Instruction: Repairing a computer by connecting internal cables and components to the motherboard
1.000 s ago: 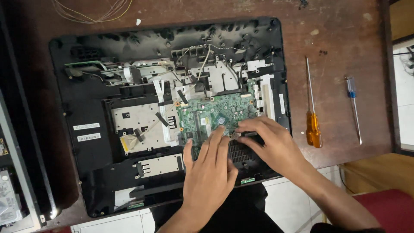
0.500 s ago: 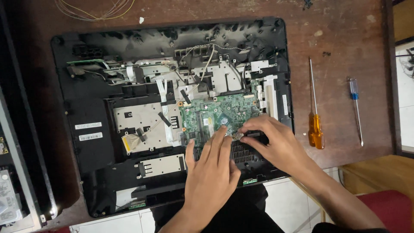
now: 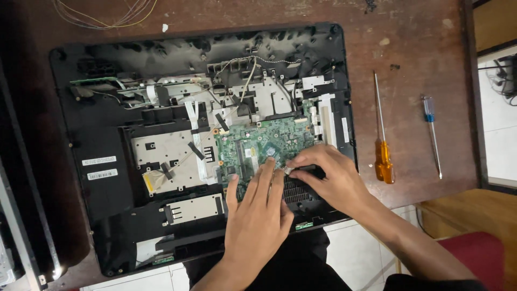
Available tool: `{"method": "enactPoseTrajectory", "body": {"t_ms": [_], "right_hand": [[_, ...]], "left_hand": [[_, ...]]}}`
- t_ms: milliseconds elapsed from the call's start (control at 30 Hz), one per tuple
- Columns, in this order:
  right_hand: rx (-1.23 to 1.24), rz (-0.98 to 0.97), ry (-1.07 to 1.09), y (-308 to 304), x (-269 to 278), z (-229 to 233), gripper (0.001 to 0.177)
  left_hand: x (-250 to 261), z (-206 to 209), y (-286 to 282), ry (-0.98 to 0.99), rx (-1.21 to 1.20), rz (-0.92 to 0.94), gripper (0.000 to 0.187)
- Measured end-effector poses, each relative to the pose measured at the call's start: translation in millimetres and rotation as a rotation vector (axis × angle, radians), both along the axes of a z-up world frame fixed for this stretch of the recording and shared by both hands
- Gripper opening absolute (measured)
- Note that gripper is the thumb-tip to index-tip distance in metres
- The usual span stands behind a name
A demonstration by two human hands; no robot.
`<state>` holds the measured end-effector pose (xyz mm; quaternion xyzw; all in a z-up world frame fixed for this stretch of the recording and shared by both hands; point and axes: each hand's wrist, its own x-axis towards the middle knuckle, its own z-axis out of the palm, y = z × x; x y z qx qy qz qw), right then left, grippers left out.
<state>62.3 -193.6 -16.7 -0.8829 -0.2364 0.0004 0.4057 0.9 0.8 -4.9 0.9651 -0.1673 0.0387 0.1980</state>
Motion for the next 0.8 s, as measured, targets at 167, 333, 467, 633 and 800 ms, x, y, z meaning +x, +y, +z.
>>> {"method": "enactPoseTrajectory", "body": {"t_ms": [167,333,467,633,800], "right_hand": [[-0.104,0.029,0.049,-4.3,1.4,-5.5,0.034],[-0.091,0.057,0.017,-8.5,-0.6,-12.9,0.035],[-0.159,0.123,-0.156,-7.0,-7.6,-6.5,0.047],[-0.371,0.157,-0.314,-9.3,-30.1,1.5,0.047],[-0.463,0.180,-0.358,-7.4,-32.4,12.3,0.050]], "left_hand": [[-1.1,1.9,-0.4,-0.049,0.083,-0.020,0.055],[-1.1,2.0,-2.0,-0.067,0.122,-0.012,0.066],[-4.0,-2.7,-1.7,-0.011,0.141,-0.032,0.073],[-4.8,-0.8,-4.8,-0.081,0.163,-0.018,0.067],[-4.4,-0.4,-6.1,-0.110,0.190,-0.010,0.067]]}}
